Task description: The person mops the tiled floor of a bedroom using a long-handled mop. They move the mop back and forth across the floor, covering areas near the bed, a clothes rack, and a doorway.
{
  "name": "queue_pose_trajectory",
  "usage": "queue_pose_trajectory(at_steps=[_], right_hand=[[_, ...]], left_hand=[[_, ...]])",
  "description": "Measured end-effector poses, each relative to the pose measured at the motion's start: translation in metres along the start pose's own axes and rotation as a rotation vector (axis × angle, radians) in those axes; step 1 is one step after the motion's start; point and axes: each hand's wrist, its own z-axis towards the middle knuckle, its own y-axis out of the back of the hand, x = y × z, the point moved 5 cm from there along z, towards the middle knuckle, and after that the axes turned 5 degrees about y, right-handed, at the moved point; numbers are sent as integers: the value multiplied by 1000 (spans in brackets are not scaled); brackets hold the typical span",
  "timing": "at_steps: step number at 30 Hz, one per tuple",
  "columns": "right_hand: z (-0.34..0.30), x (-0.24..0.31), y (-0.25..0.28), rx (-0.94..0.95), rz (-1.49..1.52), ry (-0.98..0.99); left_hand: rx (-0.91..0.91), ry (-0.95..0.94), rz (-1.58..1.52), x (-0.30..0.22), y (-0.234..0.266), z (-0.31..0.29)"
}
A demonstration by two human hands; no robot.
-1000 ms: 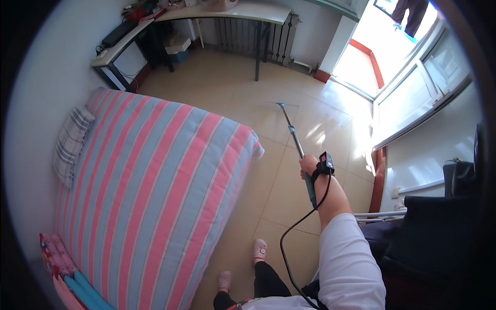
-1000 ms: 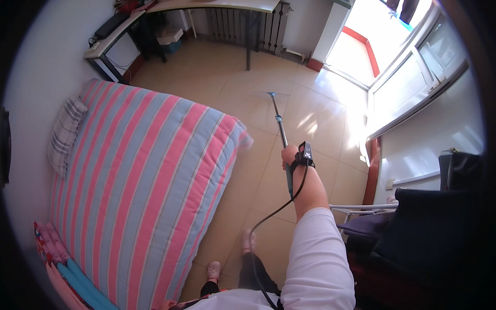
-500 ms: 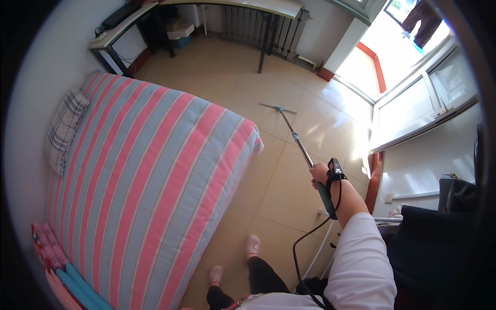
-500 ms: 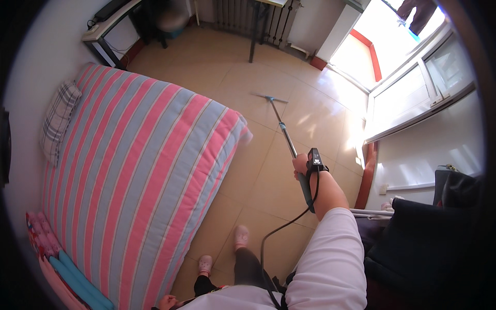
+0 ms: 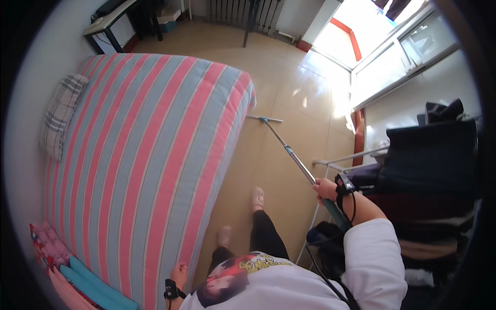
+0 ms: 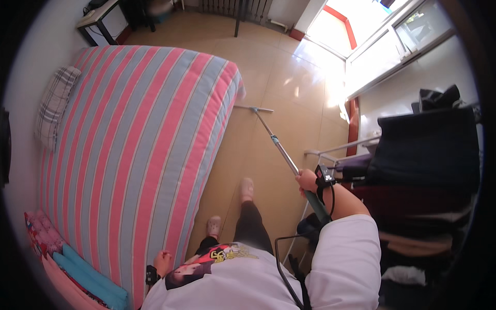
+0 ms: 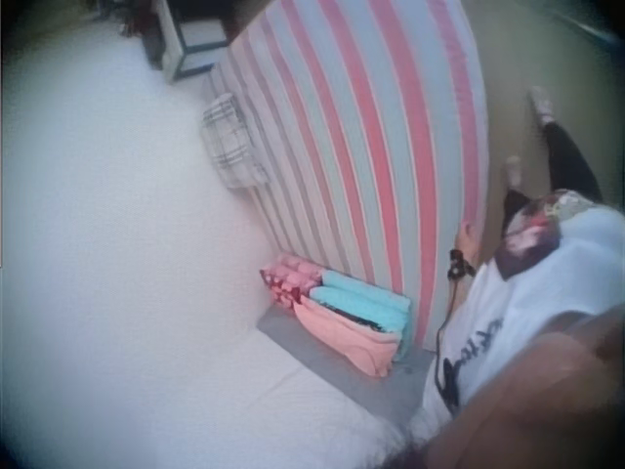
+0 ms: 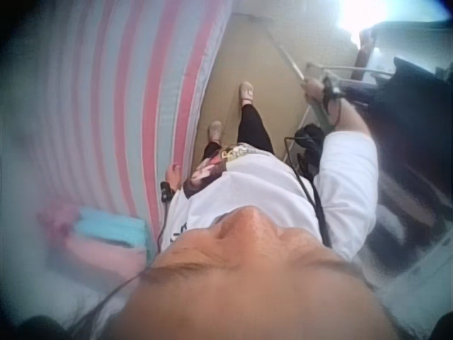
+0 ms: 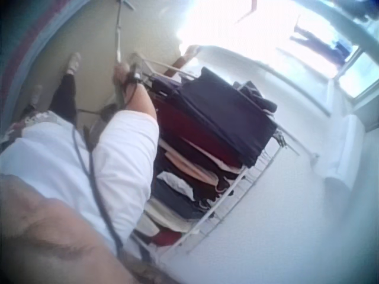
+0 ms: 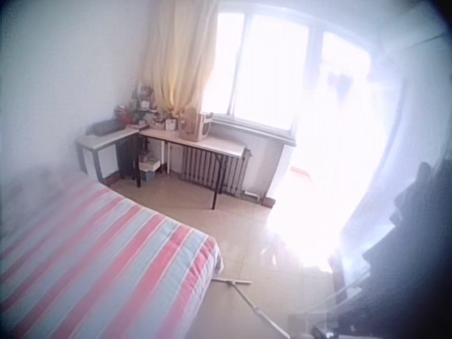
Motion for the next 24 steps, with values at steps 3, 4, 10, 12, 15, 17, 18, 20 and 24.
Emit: queue_pose_trajectory(at_steps=[3,4,10,12,15,17,18,20,24], right_hand=[[-58,-44,-62,26,-81,63],[-78,-60,-81,37,-101,56],[-202,-153,-166,32,-198,-6],[-242,-191,-189,50,-185,-56],[-305,-250,-224,113,-187,-81],[-350,-283,-244,82,-150,-18],[-368,-300,-253,33,-190,-53],[-401,-326,-264,-54,-197,-54],[-412,-352,-265,-210,-60,24]], left_hand=[[18,21,-78,38,30,-12],[30,39,-73,54,38,-14],[39,113,92,120,68,-8],[4,83,75,115,69,4],[12,-40,-4,82,58,20],[64,-67,-44,55,46,24],[71,-139,-28,38,40,24],[99,-227,-8,12,26,15],[201,-294,-24,-16,-11,-14]])
